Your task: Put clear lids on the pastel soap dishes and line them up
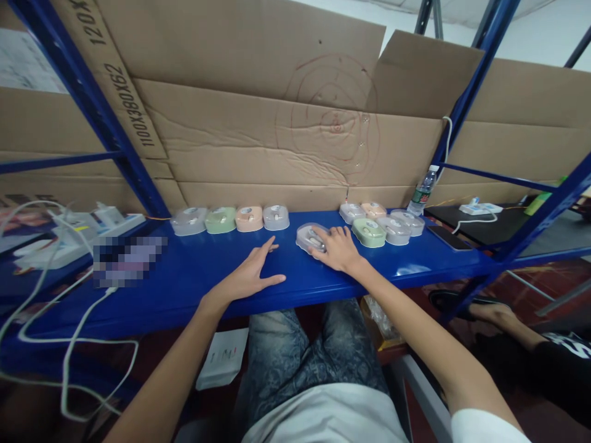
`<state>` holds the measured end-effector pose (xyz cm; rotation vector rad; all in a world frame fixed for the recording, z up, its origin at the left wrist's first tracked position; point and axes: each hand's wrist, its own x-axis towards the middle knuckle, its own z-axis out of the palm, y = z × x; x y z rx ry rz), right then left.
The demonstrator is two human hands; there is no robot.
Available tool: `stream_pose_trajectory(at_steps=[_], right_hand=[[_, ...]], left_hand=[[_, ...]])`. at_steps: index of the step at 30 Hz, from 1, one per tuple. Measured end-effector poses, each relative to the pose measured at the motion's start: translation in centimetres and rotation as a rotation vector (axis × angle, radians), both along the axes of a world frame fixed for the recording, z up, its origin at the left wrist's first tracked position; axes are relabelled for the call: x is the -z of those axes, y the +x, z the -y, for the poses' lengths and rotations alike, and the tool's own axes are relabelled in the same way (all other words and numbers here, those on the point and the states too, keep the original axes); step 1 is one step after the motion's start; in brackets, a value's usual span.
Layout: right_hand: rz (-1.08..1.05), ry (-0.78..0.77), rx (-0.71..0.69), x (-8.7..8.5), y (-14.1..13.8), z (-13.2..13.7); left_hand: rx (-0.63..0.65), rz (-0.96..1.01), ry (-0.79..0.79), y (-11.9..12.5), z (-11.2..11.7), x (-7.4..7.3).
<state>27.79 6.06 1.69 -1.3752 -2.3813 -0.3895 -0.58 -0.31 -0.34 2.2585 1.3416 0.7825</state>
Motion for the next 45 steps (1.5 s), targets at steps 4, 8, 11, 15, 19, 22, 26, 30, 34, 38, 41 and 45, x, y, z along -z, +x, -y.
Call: stream_pose_trajectory(at_steps=[4, 8, 11, 15, 19, 22, 26, 30, 34, 38, 41, 45], right_hand=[[0.033, 0.014, 0.029, 0.2, 0.2, -0.9], [-0.061, 0.03, 0.052, 0.9, 0.0, -1.0], [-0.146, 0.016, 0.072, 1.3, 0.2, -0.9], [-0.197, 0.03, 0.0, 1.2, 1.5, -0.1], [-0.154, 0.065, -0.164, 0.9, 3.8, 1.7], [-0.062, 0.04, -0.321, 0.9, 5.0, 2.5], [-0.034, 0.018, -0.322, 0.9, 4.4, 1.5], [0.073, 0.048, -0.158, 0.5, 2.8, -1.6], [0.19, 0.049, 0.007, 0.1, 1.6, -5.7], [0.181, 0.03, 0.127, 0.4, 1.5, -9.2], [0.165, 0.033, 0.168, 0.6, 1.9, -10.5], [0.159, 0.046, 0.187, 0.6, 2.0, -10.6]], left_hand=[[-0.016, -0.017, 0.012, 0.1, 0.0, 0.0], [-0.011, -0.029, 0.021, 0.2, -0.1, 0.0], [-0.016, -0.018, 0.022, 0.2, -0.2, 0.1], [-0.025, -0.001, 0.025, 0.1, -0.3, 0.3], [-0.021, 0.013, 0.019, 0.0, -0.4, 0.4], [-0.019, 0.018, 0.027, -0.1, -0.4, 0.5], [-0.014, 0.01, 0.029, -0.1, -0.4, 0.5], [-0.021, -0.007, 0.019, -0.1, -0.3, 0.3], [-0.017, -0.008, 0.002, -0.1, -0.1, 0.1], [-0.01, 0.005, 0.007, -0.2, -0.1, 0.2], [-0.007, 0.004, 0.01, -0.2, -0.2, 0.3], [-0.013, -0.003, 0.001, -0.2, -0.1, 0.3]])
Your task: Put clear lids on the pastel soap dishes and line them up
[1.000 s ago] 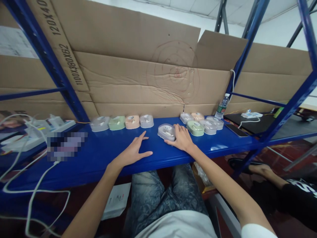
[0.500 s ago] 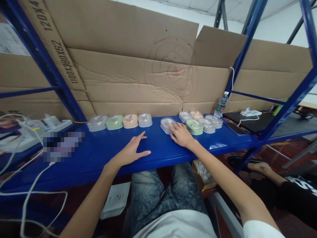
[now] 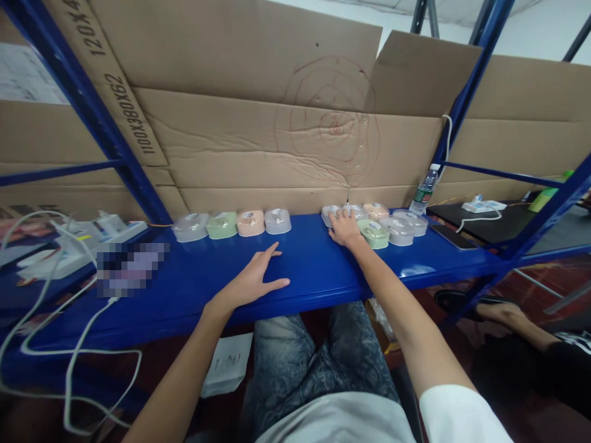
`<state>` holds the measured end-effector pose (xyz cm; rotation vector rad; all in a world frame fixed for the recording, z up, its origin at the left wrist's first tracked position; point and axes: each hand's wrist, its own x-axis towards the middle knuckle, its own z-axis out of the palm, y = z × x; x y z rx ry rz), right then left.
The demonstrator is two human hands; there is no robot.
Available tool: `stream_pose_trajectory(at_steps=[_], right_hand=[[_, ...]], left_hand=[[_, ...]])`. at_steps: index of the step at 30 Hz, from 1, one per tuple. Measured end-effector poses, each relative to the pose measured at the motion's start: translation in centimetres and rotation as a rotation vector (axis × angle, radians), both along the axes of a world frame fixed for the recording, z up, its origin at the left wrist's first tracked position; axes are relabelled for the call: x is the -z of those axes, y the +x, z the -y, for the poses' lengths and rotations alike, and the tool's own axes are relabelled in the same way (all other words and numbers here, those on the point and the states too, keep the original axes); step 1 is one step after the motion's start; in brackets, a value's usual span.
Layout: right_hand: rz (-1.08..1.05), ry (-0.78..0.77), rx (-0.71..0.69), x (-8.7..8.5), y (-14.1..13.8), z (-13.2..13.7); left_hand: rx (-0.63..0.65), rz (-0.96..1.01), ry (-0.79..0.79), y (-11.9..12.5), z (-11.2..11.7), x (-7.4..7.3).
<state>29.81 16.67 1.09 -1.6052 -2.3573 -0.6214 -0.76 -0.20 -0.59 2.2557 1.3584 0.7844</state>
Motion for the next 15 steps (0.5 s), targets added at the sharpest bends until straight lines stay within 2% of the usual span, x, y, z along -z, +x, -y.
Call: stream_pose_trajectory(at_steps=[4, 8, 10, 13, 15], right_hand=[[-0.034, 0.021, -0.083, -0.3, -3.0, 1.1], [-0.106, -0.062, -0.318, -0.5, -9.1, 2.0], [-0.121, -0.118, -0.389, -0.6, -12.0, 2.2], [-0.123, -0.189, -0.371, -0.8, -14.3, 2.7], [-0.128, -0.186, -0.341, -1.0, -14.2, 3.8]], left_hand=[[-0.004, 0.003, -0.002, 0.1, 0.1, -0.1], [-0.006, 0.002, 0.022, 0.3, 0.1, -0.2], [-0.005, -0.002, 0.025, 0.4, 0.2, -0.3], [-0.024, 0.022, 0.02, 0.5, 0.3, -0.2], [-0.051, 0.04, 0.027, 0.4, 0.2, 0.0]])
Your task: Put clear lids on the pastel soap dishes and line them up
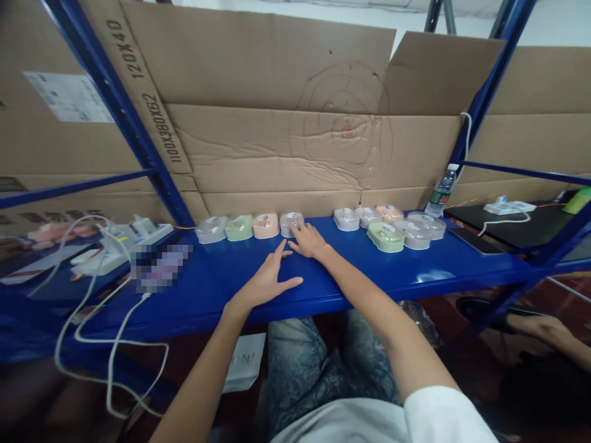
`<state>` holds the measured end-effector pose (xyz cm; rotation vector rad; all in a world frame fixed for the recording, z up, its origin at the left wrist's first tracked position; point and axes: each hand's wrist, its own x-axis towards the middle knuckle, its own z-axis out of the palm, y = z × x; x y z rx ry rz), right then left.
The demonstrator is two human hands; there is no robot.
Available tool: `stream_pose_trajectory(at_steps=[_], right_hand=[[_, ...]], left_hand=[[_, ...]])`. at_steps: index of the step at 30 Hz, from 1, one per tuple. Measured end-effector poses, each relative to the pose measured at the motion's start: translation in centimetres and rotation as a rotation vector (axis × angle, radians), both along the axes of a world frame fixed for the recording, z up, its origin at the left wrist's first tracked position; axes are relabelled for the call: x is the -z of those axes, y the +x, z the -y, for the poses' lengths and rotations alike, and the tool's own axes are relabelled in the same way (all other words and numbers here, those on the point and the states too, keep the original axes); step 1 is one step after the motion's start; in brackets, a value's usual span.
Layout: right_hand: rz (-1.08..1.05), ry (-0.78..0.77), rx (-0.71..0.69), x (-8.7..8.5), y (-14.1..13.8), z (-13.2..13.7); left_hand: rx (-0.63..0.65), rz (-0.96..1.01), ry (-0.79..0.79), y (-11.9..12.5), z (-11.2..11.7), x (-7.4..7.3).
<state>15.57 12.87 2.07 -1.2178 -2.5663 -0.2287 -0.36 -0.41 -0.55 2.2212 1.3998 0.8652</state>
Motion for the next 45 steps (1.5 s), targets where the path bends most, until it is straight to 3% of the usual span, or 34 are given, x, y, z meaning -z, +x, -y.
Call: stream_pose_trajectory(at_steps=[6, 11, 16, 21, 25, 28, 33, 36, 39, 42, 45], right_hand=[[-0.187, 0.12, -0.011, 0.3, 5.0, 7.3], [-0.405, -0.014, -0.265, 1.2, 8.5, 11.9], [-0.478, -0.108, -0.395, 1.2, 9.1, 11.3], [-0.482, -0.201, -0.483, 1.3, 8.7, 10.3], [-0.633, -0.239, -0.493, 1.6, 9.1, 9.3], [-0.701, -0.172, -0.346, 1.6, 10.2, 7.5], [-0.346, -0.071, 0.015, 1.9, 11.2, 4.1], [-0.224, -0.113, 0.08, 2.1, 11.1, 3.5], [-0.296, -0.069, 0.02, 1.7, 11.0, 4.7], [-0.407, -0.031, -0.204, 0.9, 10.8, 6.8], [-0.342, -0.05, -0.393, 0.7, 10.0, 8.7]], left_hand=[[-0.087, -0.032, 0.186, -0.1, -0.2, 0.5], [0.037, -0.042, 0.169, -0.1, 0.4, -0.3], [0.011, -0.003, 0.114, -0.2, 1.2, -1.0], [-0.077, 0.019, 0.064, 0.0, 1.5, -0.6], [-0.103, 0.041, -0.002, 0.0, 1.5, -0.4], [-0.132, 0.061, -0.019, 0.0, 1.4, -0.4], [-0.129, 0.026, -0.03, -0.1, 1.5, -0.4], [-0.122, 0.016, -0.02, -0.1, 1.5, -0.3], [-0.114, 0.01, -0.002, 0.0, 1.5, -0.2], [-0.102, 0.006, -0.001, 0.0, 1.5, -0.1], [-0.092, 0.003, -0.001, 0.1, 1.5, -0.1]])
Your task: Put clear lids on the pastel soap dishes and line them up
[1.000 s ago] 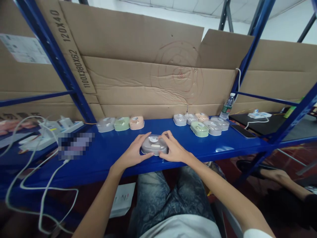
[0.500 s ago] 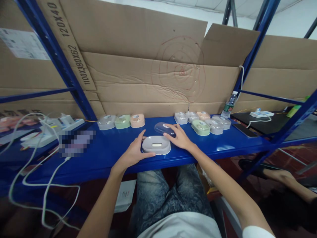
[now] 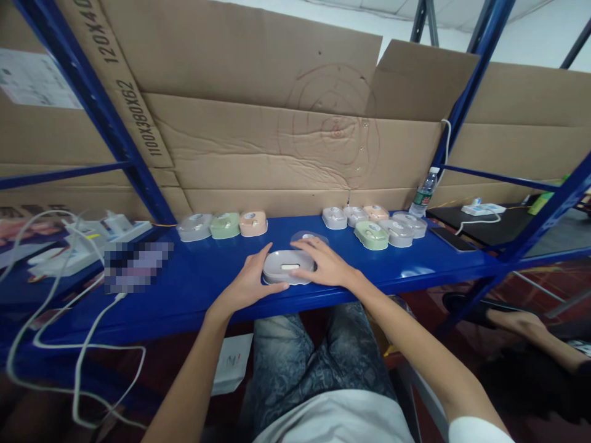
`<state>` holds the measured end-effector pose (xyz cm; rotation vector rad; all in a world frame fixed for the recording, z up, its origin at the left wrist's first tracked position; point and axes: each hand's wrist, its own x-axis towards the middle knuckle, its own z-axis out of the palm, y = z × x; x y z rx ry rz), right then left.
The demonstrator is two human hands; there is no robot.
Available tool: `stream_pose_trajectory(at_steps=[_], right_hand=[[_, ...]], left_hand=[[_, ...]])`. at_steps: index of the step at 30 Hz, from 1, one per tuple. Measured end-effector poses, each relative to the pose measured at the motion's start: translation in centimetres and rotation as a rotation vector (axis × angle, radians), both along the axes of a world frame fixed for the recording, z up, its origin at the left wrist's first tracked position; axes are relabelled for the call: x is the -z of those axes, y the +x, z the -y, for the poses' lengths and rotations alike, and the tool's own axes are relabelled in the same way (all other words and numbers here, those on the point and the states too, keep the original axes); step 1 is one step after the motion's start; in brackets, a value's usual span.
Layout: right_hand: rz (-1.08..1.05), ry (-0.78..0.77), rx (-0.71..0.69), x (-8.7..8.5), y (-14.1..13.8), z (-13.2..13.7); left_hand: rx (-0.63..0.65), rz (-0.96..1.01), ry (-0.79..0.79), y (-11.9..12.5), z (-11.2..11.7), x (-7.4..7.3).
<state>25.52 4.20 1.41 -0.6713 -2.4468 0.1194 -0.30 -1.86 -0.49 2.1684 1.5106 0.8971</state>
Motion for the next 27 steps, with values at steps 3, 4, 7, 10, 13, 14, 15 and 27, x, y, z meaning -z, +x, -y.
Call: stream_pose_trajectory(at_steps=[3, 4, 7, 10, 13, 14, 15, 27], right_hand=[[0.083, -0.009, -0.016, 0.5, -1.0, 0.8], [0.08, -0.026, -0.016, 0.7, -1.2, 0.8], [-0.009, -0.082, -0.029, 1.0, -1.3, 0.4], [-0.164, -0.121, -0.035, 0.9, -1.0, -0.1], [-0.401, -0.173, 0.03, 0.8, -0.7, -0.5], [-0.486, -0.204, 0.063, 0.9, -0.5, -0.7], [-0.561, -0.24, 0.096, 0.9, -0.4, -0.8], [-0.618, -0.323, 0.154, 1.3, 0.2, -1.1]], left_hand=[[-0.003, -0.002, -0.005, 0.0, -0.1, 0.0], [-0.008, -0.002, -0.009, 0.1, -0.1, -0.1], [-0.025, 0.002, -0.017, 0.2, -0.2, -0.2], [-0.037, 0.016, -0.026, 0.3, -0.3, -0.4], [-0.031, 0.036, -0.026, 0.3, -0.3, -0.4], [-0.028, 0.041, -0.023, 0.3, -0.3, -0.3], [-0.026, 0.043, -0.022, 0.2, -0.3, -0.3], [-0.009, 0.044, -0.029, 0.3, -0.1, -0.5]])
